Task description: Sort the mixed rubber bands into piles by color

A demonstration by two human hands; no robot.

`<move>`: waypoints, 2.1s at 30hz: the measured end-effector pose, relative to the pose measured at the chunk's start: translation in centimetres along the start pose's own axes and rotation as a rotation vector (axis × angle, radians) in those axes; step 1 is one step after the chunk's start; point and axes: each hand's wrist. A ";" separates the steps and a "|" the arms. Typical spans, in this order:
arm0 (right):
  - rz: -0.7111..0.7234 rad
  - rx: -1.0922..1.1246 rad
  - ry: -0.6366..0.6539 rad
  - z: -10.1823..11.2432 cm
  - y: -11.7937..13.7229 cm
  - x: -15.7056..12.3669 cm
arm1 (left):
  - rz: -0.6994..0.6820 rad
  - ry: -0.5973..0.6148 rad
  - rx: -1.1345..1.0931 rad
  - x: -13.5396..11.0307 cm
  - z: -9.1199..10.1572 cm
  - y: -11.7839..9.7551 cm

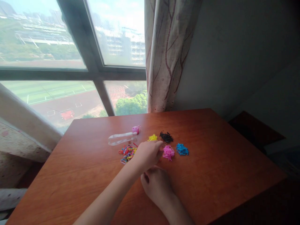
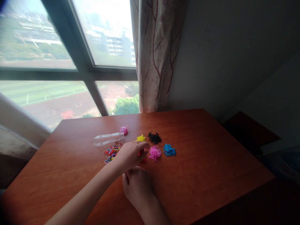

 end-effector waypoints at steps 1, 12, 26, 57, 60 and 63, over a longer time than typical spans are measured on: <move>0.000 0.002 -0.005 0.0 0.0 0.0 | 0.015 -0.010 -0.002 -0.6 0.3 0.3; 0.016 0.100 -0.060 0.3 0.2 -0.2 | 0.197 -0.128 -0.122 -9.3 1.3 4.0; -0.023 0.079 -0.073 0.0 0.4 0.1 | 0.301 -0.065 -0.165 -13.6 -1.3 5.1; 0.048 0.115 -0.092 -0.7 0.9 1.6 | 0.319 -0.028 -0.156 -13.8 -1.5 5.1; 0.025 0.125 -0.114 -0.8 0.8 1.7 | 0.323 -0.023 -0.152 -13.8 -1.4 5.0; -0.026 0.127 -0.123 -0.8 0.8 1.9 | 0.324 -0.019 -0.153 -13.8 -1.3 5.0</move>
Point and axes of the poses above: each hand's wrist, its own x-axis towards the middle knuckle, its own z-axis out of the back of the hand, y = z × x, and after that the axes turned 3 degrees about -z, right-handed
